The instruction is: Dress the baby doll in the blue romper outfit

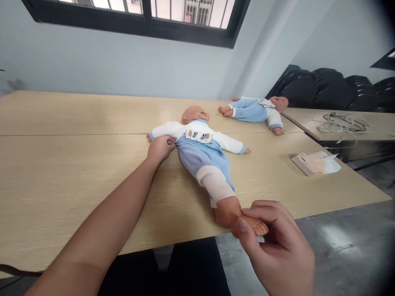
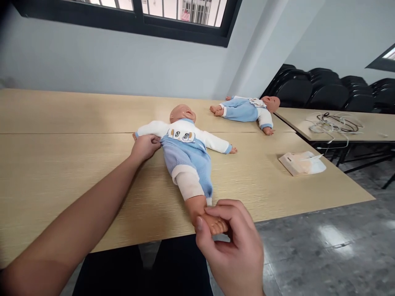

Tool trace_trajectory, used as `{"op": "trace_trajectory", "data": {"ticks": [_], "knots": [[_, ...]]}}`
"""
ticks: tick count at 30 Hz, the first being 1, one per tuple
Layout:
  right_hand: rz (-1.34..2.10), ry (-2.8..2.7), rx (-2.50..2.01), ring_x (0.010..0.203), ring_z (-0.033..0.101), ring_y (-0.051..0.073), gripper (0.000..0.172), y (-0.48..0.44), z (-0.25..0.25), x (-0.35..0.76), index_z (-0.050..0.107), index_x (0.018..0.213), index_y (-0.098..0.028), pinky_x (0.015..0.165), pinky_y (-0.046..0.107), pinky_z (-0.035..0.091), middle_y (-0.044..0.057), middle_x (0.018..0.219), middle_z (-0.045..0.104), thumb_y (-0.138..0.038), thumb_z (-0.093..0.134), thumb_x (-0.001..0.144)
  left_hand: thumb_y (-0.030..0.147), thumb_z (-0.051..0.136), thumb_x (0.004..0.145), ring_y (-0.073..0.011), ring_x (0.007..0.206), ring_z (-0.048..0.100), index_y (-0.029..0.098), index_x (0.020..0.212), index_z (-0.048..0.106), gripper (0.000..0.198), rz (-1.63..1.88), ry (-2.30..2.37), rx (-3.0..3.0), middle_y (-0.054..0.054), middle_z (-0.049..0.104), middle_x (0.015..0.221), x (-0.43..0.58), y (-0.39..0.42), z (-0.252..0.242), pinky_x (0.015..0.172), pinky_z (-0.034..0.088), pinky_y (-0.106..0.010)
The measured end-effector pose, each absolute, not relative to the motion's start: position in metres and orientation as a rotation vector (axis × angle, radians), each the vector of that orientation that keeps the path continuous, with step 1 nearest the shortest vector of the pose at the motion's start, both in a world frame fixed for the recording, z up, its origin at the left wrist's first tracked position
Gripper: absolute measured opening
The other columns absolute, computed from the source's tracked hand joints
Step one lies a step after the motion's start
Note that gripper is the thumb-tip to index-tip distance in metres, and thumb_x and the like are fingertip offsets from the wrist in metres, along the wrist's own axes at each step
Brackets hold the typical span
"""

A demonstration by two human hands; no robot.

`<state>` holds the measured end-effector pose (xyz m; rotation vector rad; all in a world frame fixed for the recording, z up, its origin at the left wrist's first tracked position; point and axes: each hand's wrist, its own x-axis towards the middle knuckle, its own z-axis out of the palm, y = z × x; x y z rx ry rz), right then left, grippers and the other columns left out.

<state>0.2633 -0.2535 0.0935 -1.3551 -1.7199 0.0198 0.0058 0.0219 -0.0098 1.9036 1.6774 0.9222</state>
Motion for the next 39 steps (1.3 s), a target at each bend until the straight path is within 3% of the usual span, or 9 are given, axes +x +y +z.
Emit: {"op": "trace_trajectory", "data": {"ticks": [8, 12, 16, 25, 28, 30, 33, 36, 39], "knots": [[0.212, -1.773, -1.354, 0.089, 0.066, 0.018, 0.011, -0.260, 0.068, 0.245, 0.060, 0.101, -0.025, 0.073, 0.030, 0.055, 0.003, 0.098, 0.063, -0.028, 0.070, 0.096, 0.036, 0.056, 0.087, -0.0179, 0.059, 0.055, 0.020, 0.059, 0.062, 0.034, 0.832, 1.425, 2.032, -0.001, 0.065, 0.059, 0.002, 0.005, 0.006, 0.059, 0.037, -0.030], [0.317, -1.861, -1.389, 0.086, 0.068, 0.020, 0.024, -0.269, 0.046, 0.224, 0.055, 0.100, -0.026, 0.071, 0.032, 0.057, 0.002, 0.098, 0.065, -0.025, 0.076, 0.089, 0.040, 0.045, 0.096, -0.0156, 0.061, 0.052, 0.019, 0.062, 0.058, 0.042, 1.013, 1.343, 2.052, 0.001, 0.059, 0.059, 0.009, -0.007, 0.015, 0.062, 0.037, -0.029], [0.331, -1.926, -1.506, 0.083, 0.070, 0.022, 0.036, -0.276, 0.023, 0.201, 0.053, 0.102, -0.027, 0.061, 0.032, 0.054, 0.003, 0.104, 0.067, -0.020, 0.082, 0.083, 0.047, 0.054, 0.096, -0.0127, 0.058, 0.043, 0.019, 0.066, 0.058, 0.041, 1.175, 1.182, 2.147, 0.003, 0.052, 0.058, 0.023, -0.021, 0.028, 0.059, 0.033, -0.028], [0.352, -2.089, -1.576, 0.088, 0.072, 0.028, 0.028, -0.278, 0.026, 0.176, 0.060, 0.109, -0.025, 0.065, 0.037, 0.055, 0.007, 0.110, 0.071, -0.018, 0.072, 0.085, 0.037, 0.054, 0.101, -0.0123, 0.056, 0.044, 0.020, 0.062, 0.057, 0.042, 1.009, 0.843, 2.299, 0.003, 0.052, 0.056, 0.064, -0.134, 0.091, 0.059, 0.035, -0.029], [0.586, -2.084, -1.569, 0.068, 0.071, 0.023, 0.019, -0.292, 0.054, 0.199, 0.064, 0.112, -0.025, 0.051, 0.032, 0.042, 0.004, 0.097, 0.076, -0.024, 0.061, 0.092, 0.036, 0.049, 0.104, -0.0140, 0.062, 0.054, 0.022, 0.072, 0.061, 0.036, 0.640, 0.861, 2.271, 0.002, 0.064, 0.067, 0.068, -0.172, 0.087, 0.061, 0.036, -0.029], [0.773, -2.018, -1.580, 0.055, 0.065, 0.018, 0.012, -0.296, 0.075, 0.225, 0.066, 0.094, -0.025, 0.048, 0.028, 0.036, 0.000, 0.077, 0.074, -0.025, 0.054, 0.096, 0.032, 0.046, 0.105, -0.0156, 0.067, 0.059, 0.024, 0.077, 0.064, 0.034, 0.408, 0.912, 2.224, 0.002, 0.070, 0.075, 0.067, -0.186, 0.079, 0.062, 0.037, -0.030], [0.884, -1.757, -1.584, 0.058, 0.062, 0.015, 0.025, -0.271, 0.089, 0.268, 0.061, 0.077, -0.023, 0.055, 0.026, 0.042, -0.002, 0.065, 0.067, -0.029, 0.050, 0.099, 0.030, 0.050, 0.103, -0.0184, 0.072, 0.064, 0.026, 0.084, 0.068, 0.027, 0.282, 1.071, 2.228, 0.001, 0.075, 0.082, 0.068, -0.198, 0.067, 0.064, 0.039, -0.032], [0.815, -1.416, -1.553, 0.065, 0.061, 0.016, 0.022, -0.206, 0.069, 0.298, 0.062, 0.085, -0.022, 0.061, 0.027, 0.048, 0.000, 0.075, 0.067, -0.037, 0.053, 0.098, 0.033, 0.063, 0.100, -0.0192, 0.088, 0.069, 0.029, 0.103, 0.069, 0.008, 0.431, 1.087, 2.254, 0.002, 0.076, 0.103, 0.081, -0.211, 0.058, 0.074, 0.048, -0.033], [0.925, -1.129, -1.478, 0.101, 0.070, 0.022, 0.025, -0.136, 0.033, 0.308, 0.065, 0.109, -0.021, 0.081, 0.033, 0.059, 0.009, 0.115, 0.074, -0.030, 0.063, 0.087, 0.033, 0.079, 0.092, -0.0234, 0.118, 0.065, 0.030, 0.123, 0.063, 0.036, 0.553, 0.934, 2.484, 0.000, 0.068, 0.133, 0.101, -0.225, 0.047, 0.092, 0.054, -0.037]]}}
